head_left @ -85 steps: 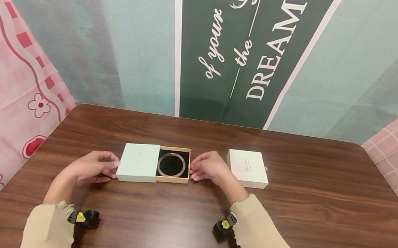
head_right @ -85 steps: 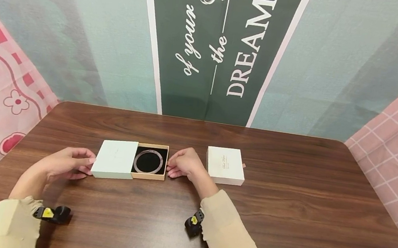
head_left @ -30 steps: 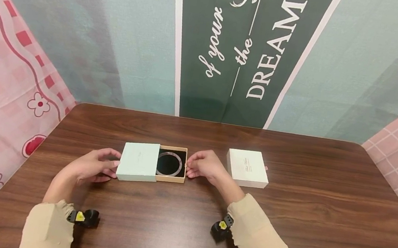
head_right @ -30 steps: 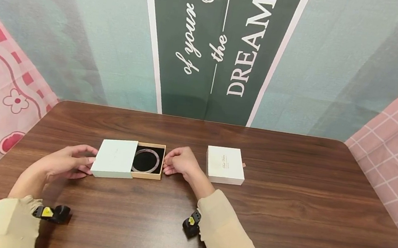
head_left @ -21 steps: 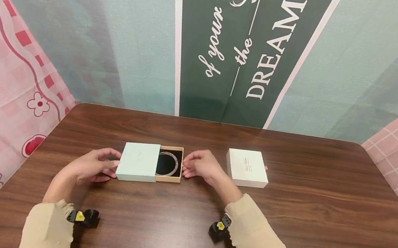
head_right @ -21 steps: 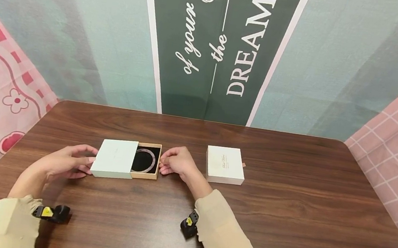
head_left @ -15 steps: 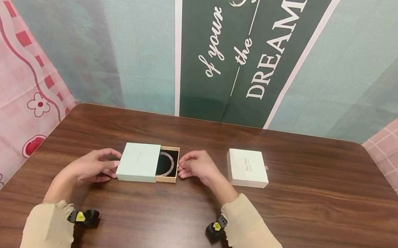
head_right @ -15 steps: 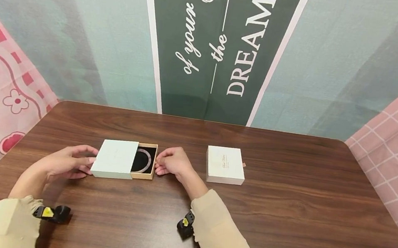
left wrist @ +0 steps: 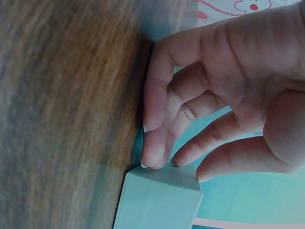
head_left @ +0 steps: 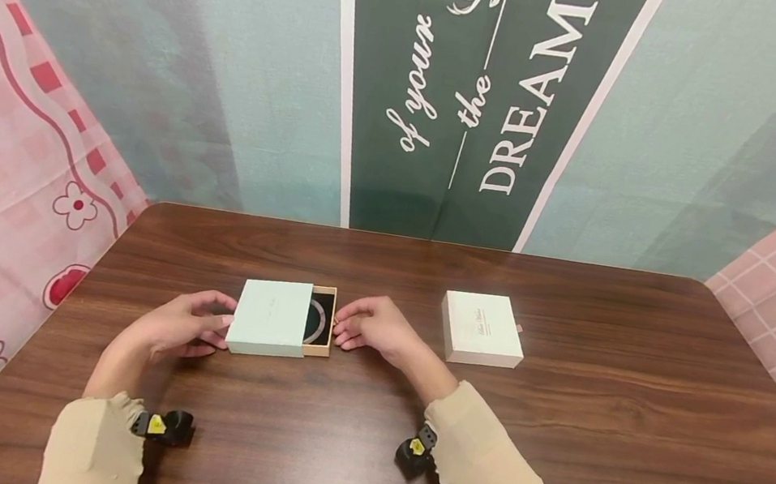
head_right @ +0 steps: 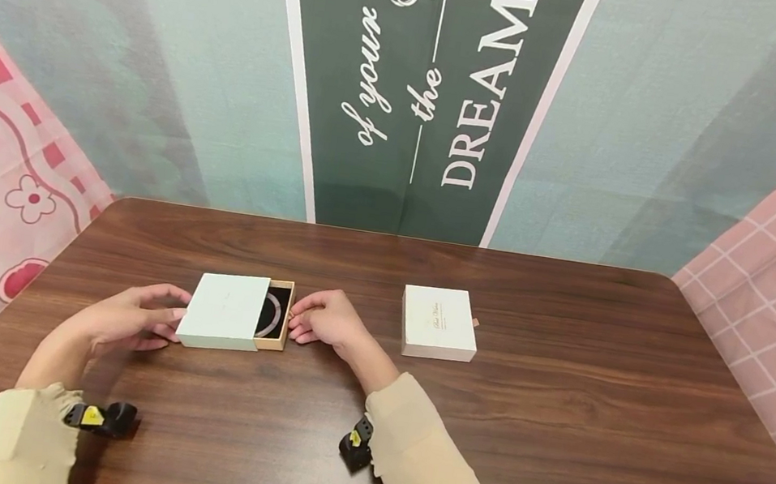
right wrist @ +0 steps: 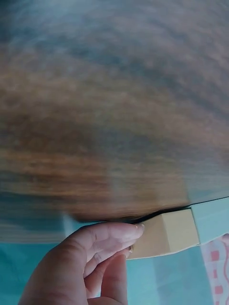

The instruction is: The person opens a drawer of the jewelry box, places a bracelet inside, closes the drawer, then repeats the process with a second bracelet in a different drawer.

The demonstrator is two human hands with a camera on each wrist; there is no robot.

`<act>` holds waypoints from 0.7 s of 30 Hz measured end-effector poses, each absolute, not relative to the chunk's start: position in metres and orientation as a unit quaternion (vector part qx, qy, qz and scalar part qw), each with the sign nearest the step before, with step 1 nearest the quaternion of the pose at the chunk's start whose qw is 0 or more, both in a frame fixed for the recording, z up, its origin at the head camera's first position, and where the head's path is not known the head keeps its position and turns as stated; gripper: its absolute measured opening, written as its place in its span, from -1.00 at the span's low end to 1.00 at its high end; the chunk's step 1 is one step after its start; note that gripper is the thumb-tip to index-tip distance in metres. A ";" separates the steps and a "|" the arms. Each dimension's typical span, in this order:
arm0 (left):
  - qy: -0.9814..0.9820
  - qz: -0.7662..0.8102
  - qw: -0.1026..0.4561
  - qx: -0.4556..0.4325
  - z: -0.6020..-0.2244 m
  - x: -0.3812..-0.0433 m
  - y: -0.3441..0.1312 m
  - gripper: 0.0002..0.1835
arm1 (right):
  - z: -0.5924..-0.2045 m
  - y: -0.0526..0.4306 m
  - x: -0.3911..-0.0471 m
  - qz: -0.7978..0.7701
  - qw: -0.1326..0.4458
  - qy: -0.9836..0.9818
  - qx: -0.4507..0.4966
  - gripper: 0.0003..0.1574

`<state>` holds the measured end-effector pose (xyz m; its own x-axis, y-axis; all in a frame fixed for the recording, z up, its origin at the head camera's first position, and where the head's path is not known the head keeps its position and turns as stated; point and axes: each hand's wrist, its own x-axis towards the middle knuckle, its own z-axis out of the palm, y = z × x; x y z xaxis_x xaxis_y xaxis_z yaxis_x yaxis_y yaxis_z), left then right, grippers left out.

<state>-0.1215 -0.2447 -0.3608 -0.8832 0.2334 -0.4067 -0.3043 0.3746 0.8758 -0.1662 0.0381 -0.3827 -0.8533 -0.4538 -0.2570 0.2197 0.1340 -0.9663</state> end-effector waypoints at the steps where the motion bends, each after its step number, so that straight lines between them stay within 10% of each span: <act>1: 0.793 0.559 0.240 -0.023 -0.361 -0.122 -0.245 -0.58 | -0.382 0.037 -0.165 -0.650 0.259 0.709 -0.088 -0.77; 21: 0.792 0.561 0.240 -0.024 -0.362 -0.122 -0.245 -0.58 | -0.379 0.025 -0.157 -0.616 0.301 0.711 -0.152 -0.65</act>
